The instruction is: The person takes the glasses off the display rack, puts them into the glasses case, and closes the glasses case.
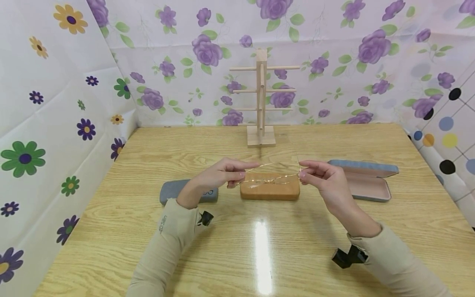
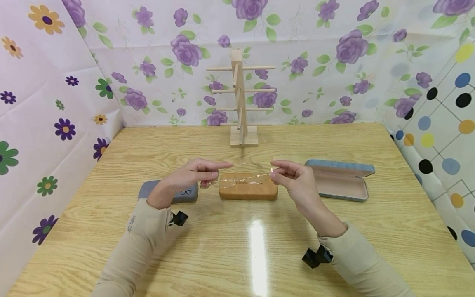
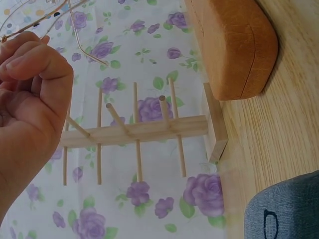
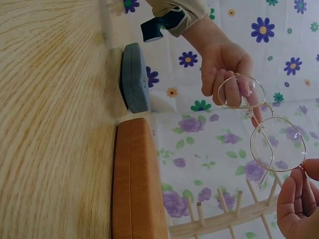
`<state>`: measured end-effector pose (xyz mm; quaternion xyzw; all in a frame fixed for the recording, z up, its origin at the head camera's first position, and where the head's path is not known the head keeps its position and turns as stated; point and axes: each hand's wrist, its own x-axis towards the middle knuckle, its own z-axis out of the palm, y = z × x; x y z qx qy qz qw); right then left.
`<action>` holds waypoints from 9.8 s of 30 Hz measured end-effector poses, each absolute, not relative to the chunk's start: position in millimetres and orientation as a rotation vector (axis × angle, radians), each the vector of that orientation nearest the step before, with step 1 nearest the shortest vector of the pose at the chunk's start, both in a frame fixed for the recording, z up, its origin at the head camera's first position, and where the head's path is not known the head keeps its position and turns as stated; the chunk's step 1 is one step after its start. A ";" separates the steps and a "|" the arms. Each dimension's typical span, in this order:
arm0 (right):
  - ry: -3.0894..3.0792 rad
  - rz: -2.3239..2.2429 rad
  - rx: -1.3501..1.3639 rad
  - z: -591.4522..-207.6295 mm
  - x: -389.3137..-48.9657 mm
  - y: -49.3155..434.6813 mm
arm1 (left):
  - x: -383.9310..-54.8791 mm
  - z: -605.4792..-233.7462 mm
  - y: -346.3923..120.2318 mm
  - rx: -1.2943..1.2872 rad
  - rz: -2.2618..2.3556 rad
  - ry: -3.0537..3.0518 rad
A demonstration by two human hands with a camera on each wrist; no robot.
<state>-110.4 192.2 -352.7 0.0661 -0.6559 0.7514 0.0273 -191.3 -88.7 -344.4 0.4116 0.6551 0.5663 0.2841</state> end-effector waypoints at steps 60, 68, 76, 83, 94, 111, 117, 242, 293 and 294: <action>-2.011 2.460 0.180 -353.5 -109.7 193.3 | -176.6 -356.1 -87.8 0.977 1.807 1.989; -2.094 2.489 0.231 -349.5 -113.1 192.5 | -175.4 -355.5 -86.8 0.997 1.796 1.978; -2.233 2.451 0.288 -348.7 -119.5 192.6 | -174.4 -355.0 -85.8 1.035 1.773 1.988; -2.288 2.451 0.304 -350.8 -122.8 192.2 | -173.4 -354.5 -85.3 1.001 1.739 2.051; -2.300 2.446 0.340 -349.5 -124.1 191.7 | -173.6 -353.5 -85.9 1.017 1.735 2.044; -2.388 2.407 0.367 -346.9 -127.8 192.7 | -174.2 -353.7 -87.2 1.033 1.736 2.007; -2.414 2.387 0.414 -346.0 -129.1 193.4 | -174.5 -353.4 -88.2 1.037 1.729 2.008; -2.559 2.289 1.461 -347.3 -159.0 203.7 | -176.1 -355.1 -84.0 1.069 1.642 2.011; -2.630 2.075 0.773 -344.5 -140.5 234.3 | -174.9 -361.4 -78.0 0.935 1.693 2.091; -2.626 2.071 0.769 -344.8 -140.0 234.8 | -174.5 -361.4 -77.4 0.930 1.696 2.090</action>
